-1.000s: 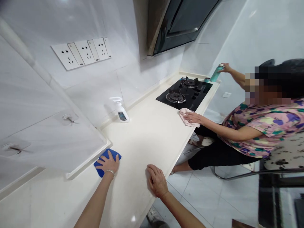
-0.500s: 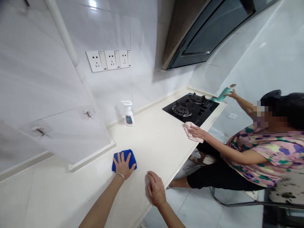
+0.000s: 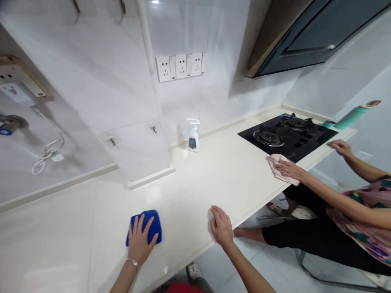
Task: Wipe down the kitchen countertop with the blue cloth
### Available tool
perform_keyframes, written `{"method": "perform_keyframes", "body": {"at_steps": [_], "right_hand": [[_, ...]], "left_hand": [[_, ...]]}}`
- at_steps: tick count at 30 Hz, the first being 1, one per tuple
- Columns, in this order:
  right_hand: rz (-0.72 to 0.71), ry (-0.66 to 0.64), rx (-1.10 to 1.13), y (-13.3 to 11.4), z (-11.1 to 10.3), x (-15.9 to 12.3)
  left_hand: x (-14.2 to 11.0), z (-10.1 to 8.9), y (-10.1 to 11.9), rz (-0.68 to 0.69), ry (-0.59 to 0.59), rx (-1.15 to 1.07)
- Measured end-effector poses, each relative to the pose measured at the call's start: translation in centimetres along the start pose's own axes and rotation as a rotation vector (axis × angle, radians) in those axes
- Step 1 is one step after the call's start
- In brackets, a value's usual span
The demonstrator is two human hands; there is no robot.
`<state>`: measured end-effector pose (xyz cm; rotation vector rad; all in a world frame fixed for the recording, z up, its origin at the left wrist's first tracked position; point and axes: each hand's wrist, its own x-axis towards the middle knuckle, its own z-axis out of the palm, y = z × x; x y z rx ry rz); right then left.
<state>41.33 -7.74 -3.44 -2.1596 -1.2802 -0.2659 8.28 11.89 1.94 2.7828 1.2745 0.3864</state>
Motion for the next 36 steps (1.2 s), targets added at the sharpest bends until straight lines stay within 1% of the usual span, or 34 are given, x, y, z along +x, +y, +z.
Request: {"method": "perform_keyframes", "body": {"at_steps": [2, 4, 8, 10, 11, 12, 14, 17, 19, 21, 23, 26, 29, 32, 34, 36], "right_hand": [[0.007, -0.011, -0.018, -0.1, -0.3, 0.0], [0.012, -0.021, -0.035, -0.3, -0.5, 0.0], [0.007, -0.026, -0.058, -0.4, -0.6, 0.0], [0.008, -0.02, -0.069, -0.4, -0.7, 0.0], [0.009, -0.018, -0.073, -0.4, -0.7, 0.0], [0.01, -0.016, -0.076, -0.5, -0.8, -0.1], [0.012, -0.014, -0.078, -0.5, -0.8, -0.1], [0.019, -0.013, -0.081, -0.4, -0.7, -0.2], [0.03, -0.015, -0.084, -0.3, -0.7, -0.3], [0.04, -0.015, -0.083, -0.3, -0.6, -0.3], [0.045, -0.01, -0.077, -0.4, -0.5, -0.3], [0.048, -0.007, -0.068, -0.5, -0.5, -0.3], [0.056, -0.01, -0.048, -0.5, -0.4, -0.3], [0.067, -0.017, -0.029, -0.4, -0.4, -0.2], [0.066, -0.025, -0.025, -0.4, -0.4, -0.1], [0.057, -0.023, -0.024, -0.5, -0.5, 0.1]], "left_hand": [[-3.3, -1.3, -2.7, -0.058, 0.003, 0.041], [-6.2, -2.8, -5.5, -0.16, 0.0, 0.078], [-10.8, -5.6, -11.2, -0.51, 0.017, 0.14], [-13.0, -6.8, -13.2, -0.663, 0.031, 0.155], [-14.2, -7.2, -13.7, -0.713, 0.04, 0.161], [-15.4, -7.6, -13.8, -0.742, 0.049, 0.166], [-17.6, -7.9, -12.8, -0.732, 0.061, 0.177], [-19.9, -7.6, -9.3, -0.625, 0.058, 0.184], [-20.1, -6.9, -6.6, -0.545, 0.048, 0.182], [-19.1, -6.0, -4.5, -0.462, 0.036, 0.174], [-16.9, -5.0, -3.0, -0.356, 0.016, 0.15], [-12.5, -3.4, -1.4, -0.156, -0.042, 0.079], [-7.7, -1.9, 0.7, -0.002, -0.119, -0.012], [-2.8, -0.4, 3.5, 0.095, -0.167, -0.105], [0.1, 0.6, 5.3, 0.111, -0.158, -0.158], [2.4, 1.3, 6.7, 0.105, -0.134, -0.199]]}}
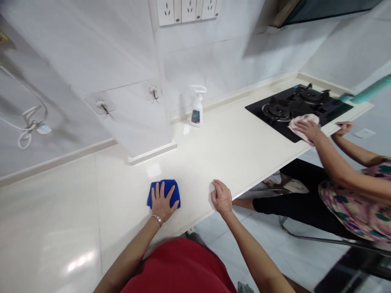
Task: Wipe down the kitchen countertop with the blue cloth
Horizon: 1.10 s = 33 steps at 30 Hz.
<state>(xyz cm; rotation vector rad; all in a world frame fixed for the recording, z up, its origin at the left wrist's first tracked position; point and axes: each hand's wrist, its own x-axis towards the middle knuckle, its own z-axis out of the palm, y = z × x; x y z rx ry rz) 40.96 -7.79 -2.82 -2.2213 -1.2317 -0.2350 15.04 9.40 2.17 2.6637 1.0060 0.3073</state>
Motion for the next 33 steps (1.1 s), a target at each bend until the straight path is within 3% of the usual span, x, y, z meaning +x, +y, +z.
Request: {"method": "perform_keyframes", "body": {"at_steps": [4, 8, 11, 16, 20, 23, 28, 33], "right_hand": [[-0.027, 0.011, -0.021, -0.3, 0.0, 0.1], [-0.033, -0.004, -0.069, -0.4, 0.2, 0.1], [-0.031, -0.021, -0.077, -0.4, 0.4, 0.1], [-0.04, -0.02, -0.084, -0.8, 1.5, -0.5], [-0.037, 0.013, -0.178, -2.0, 2.8, -1.0], [-0.029, 0.038, -0.222, -2.5, 3.3, -0.9], [-0.011, 0.029, -0.223, -2.2, 3.2, -1.0], [0.017, -0.008, -0.192, -1.7, 3.1, -1.4]], "left_hand": [[2.0, 0.3, 0.0, 0.05, 0.026, -0.03], [1.2, -1.0, -2.9, 0.049, 0.045, -0.014], [0.1, -2.6, -7.0, -0.074, 0.114, 0.043], [-0.3, -6.1, -16.0, -0.325, 0.234, 0.167], [1.4, -7.8, -20.8, -0.553, 0.194, 0.234], [2.8, -7.4, -21.8, -0.555, 0.194, 0.298], [3.3, -6.1, -21.5, -0.373, 0.371, 0.287], [5.7, -6.5, -22.3, -0.33, 0.308, 0.233]]}}
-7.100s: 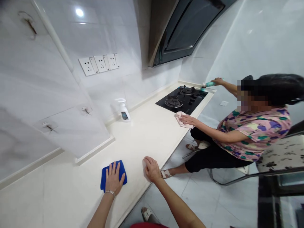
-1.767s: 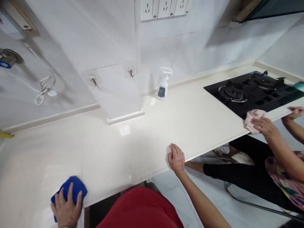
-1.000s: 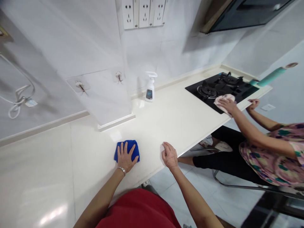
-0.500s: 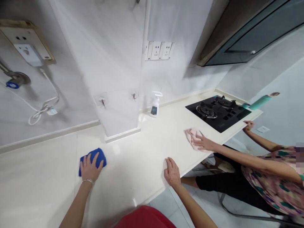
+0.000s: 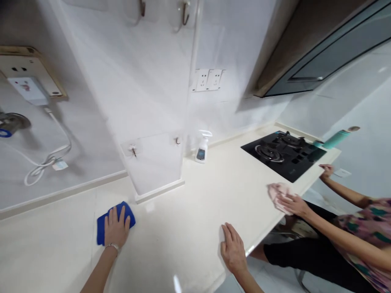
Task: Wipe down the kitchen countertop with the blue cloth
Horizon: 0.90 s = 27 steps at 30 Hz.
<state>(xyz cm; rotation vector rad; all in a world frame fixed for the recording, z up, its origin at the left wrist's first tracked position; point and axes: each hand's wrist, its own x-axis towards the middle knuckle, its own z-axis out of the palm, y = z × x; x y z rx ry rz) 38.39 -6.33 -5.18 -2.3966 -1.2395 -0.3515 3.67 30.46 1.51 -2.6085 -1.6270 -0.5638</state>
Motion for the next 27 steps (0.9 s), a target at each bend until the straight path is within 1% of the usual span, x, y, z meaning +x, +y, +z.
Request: {"method": "perform_keyframes", "body": {"at_steps": [5, 8, 12, 19, 22, 24, 27], "right_hand": [[0.008, -0.012, 0.015, 0.0, -0.1, 0.0], [0.018, -0.022, 0.009, -0.1, -0.2, 0.1], [0.035, -0.044, 0.025, -0.1, -0.4, 0.1], [0.046, -0.074, 0.031, 0.2, -0.4, 0.0], [0.049, -0.083, 0.027, 0.1, -0.4, 0.1], [0.057, -0.083, 0.021, -0.1, -0.5, 0.2], [0.062, -0.082, 0.014, -0.3, -0.5, 0.4]], "left_hand": [[5.2, 1.8, 0.4, 0.004, -0.02, -0.032], [7.8, 2.7, 0.3, 0.033, -0.065, -0.039], [10.3, 3.1, -0.6, 0.08, -0.113, -0.069], [14.7, 3.9, -1.4, 0.031, -0.136, -0.103], [16.4, 4.4, -1.4, 0.002, -0.119, -0.091], [17.2, 4.6, -1.4, -0.014, -0.071, -0.08], [17.7, 5.0, -1.4, -0.01, -0.008, -0.079]]}}
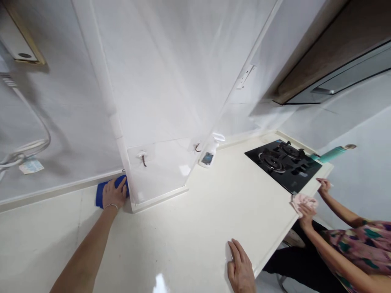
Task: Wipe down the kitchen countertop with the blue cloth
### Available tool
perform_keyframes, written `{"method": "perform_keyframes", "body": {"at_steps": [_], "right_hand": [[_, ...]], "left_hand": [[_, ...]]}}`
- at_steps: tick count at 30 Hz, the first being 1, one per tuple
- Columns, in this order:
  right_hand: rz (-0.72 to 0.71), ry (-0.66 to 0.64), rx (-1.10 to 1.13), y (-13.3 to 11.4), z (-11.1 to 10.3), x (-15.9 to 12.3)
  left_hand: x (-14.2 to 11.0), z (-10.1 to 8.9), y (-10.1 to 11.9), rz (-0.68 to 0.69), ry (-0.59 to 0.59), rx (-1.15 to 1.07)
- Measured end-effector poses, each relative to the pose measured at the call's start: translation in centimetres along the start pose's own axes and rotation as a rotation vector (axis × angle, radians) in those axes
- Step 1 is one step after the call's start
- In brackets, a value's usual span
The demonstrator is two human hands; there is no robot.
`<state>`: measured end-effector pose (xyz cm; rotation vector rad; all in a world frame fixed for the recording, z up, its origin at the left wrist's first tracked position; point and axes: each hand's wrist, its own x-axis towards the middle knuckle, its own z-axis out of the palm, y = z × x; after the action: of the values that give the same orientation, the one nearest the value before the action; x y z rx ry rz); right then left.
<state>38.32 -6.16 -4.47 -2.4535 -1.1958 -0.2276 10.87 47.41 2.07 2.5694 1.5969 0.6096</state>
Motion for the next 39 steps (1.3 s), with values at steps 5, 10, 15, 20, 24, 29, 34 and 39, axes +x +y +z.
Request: {"method": "perform_keyframes", "body": {"at_steps": [5, 10, 15, 20, 24, 29, 34, 39], "right_hand": [[0.0, 0.009, -0.011, -0.2, -0.1, 0.2], [-0.002, 0.026, -0.012, -0.2, 0.1, 0.3], [-0.017, 0.055, -0.023, -0.1, 0.4, 0.2], [-0.028, 0.073, -0.035, -0.4, 0.3, 0.1], [-0.035, 0.089, -0.038, -0.5, 0.2, 0.1], [-0.018, 0.086, -0.063, -0.8, 0.0, 0.1], [-0.009, 0.061, -0.084, -1.0, -0.9, 0.0], [-0.004, 0.053, -0.059, -0.8, -1.6, -0.5]], "left_hand": [[-0.7, 0.1, -0.1, -0.015, -0.006, -0.042], [-3.9, -0.9, 0.0, -0.005, 0.002, -0.026], [-8.6, -2.7, 0.3, 0.025, -0.017, 0.015], [-14.4, -4.3, 1.7, 0.063, -0.034, 0.023], [-19.8, -5.1, 4.0, 0.103, -0.027, 0.031], [-27.4, -5.4, 8.4, 0.214, 0.013, 0.049], [-33.3, -5.8, 14.2, 0.379, -0.024, 0.006], [-35.4, -7.7, 15.9, 0.396, -0.167, -0.115]]}}
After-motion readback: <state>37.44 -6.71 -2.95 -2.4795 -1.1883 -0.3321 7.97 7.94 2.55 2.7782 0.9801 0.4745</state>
